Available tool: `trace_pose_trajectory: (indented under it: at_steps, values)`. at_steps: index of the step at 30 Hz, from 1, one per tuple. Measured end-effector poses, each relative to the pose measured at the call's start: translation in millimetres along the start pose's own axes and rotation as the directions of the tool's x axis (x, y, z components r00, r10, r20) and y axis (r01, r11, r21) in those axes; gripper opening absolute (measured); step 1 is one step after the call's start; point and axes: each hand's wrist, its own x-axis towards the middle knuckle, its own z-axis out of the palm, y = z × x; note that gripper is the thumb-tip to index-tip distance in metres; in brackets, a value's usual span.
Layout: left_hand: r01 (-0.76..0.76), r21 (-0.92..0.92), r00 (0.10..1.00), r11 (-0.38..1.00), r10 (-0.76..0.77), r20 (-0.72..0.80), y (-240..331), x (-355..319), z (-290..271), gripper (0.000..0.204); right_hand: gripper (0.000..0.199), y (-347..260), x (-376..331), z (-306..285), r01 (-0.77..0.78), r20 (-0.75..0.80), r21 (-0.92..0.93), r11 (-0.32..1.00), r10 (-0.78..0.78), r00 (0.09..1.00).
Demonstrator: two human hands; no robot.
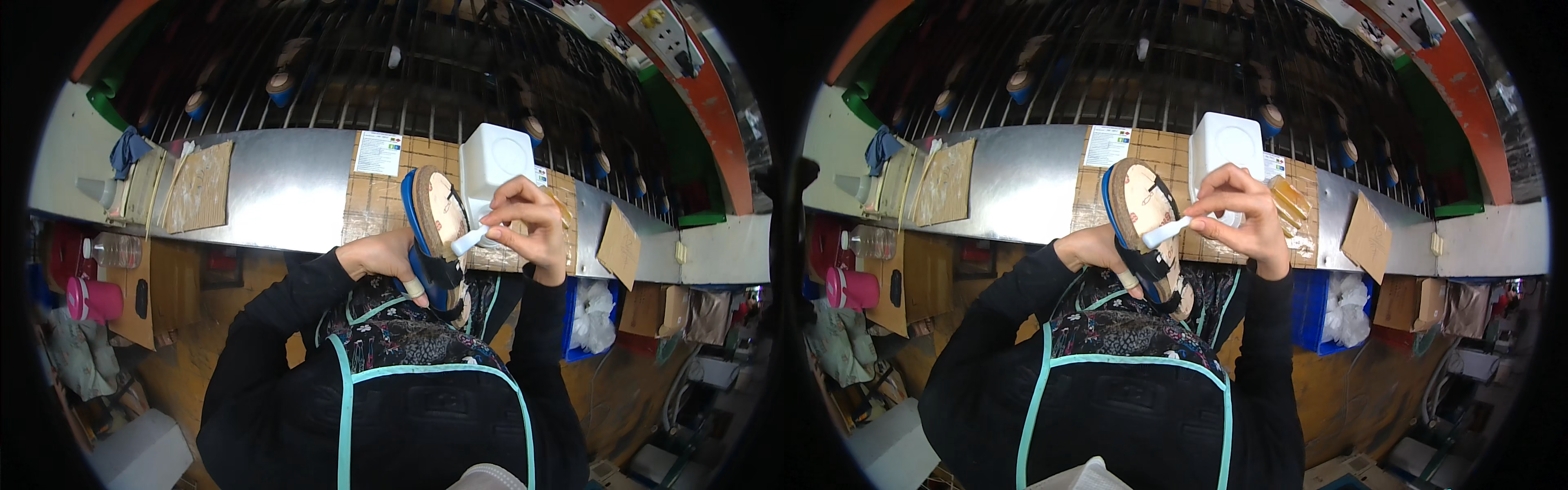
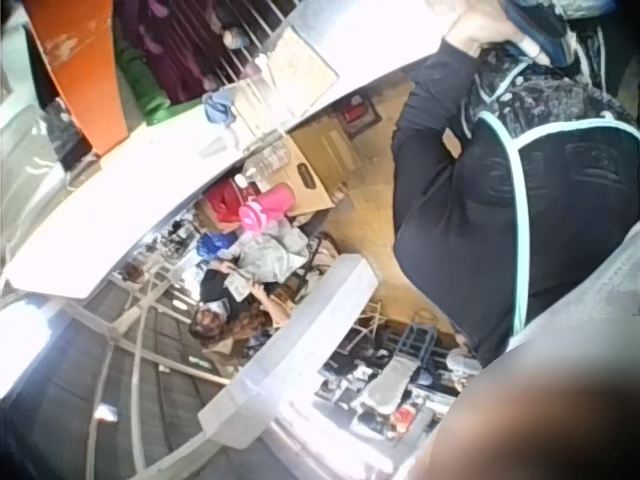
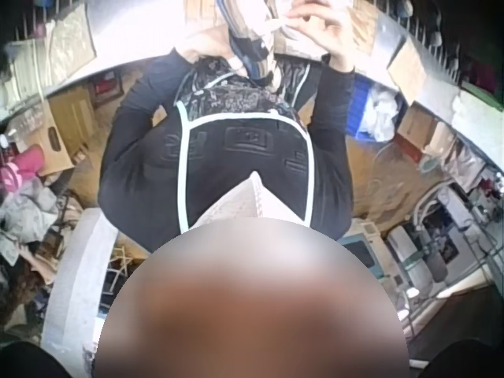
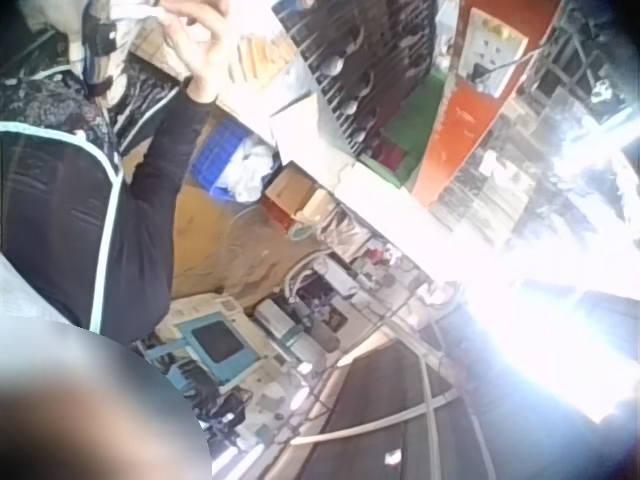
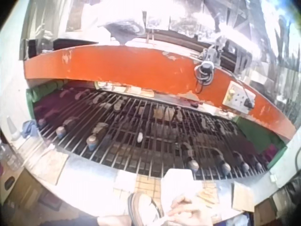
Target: The person repeatedly applies a white substance from a small container onto the sole and strap areas of a blue sandal using a brush. The sandal is turned and repositioned multiple times to access different surfaces. The person works at a cluttered workbench with other sandals visible on a rack above.
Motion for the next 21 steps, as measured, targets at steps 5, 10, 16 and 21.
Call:
trace_pose_trajectory:
  at_steps: [5,10,16,21]
  values:
    - [-0.098,0.129,0.995,0.987,0.093,0.042,2.0,5.6,-2.5,0.082,0.017,14.7,5.1,17.9,-0.070,-0.299,-0.004,0.998,0.065,0.952]
    - [-0.459,0.135,0.881,0.878,0.469,-0.052,-26.5,7.1,-12.5,0.092,0.018,24.8,-37.4,26.4,-0.144,-0.324,-0.019,0.989,0.130,0.937]
    - [-0.312,-0.013,0.882,0.950,0.284,-0.377,-26.4,-39.0,-26.1,0.104,0.012,42.8,-102.9,13.9,-0.542,-0.609,-0.107,0.834,0.376,0.698]
    - [-0.695,-0.281,0.690,0.662,0.504,-0.521,-10.3,-45.6,-20.5,0.098,0.007,53.2,-114.0,23.8,-0.644,-0.654,-0.574,0.505,0.191,0.732]
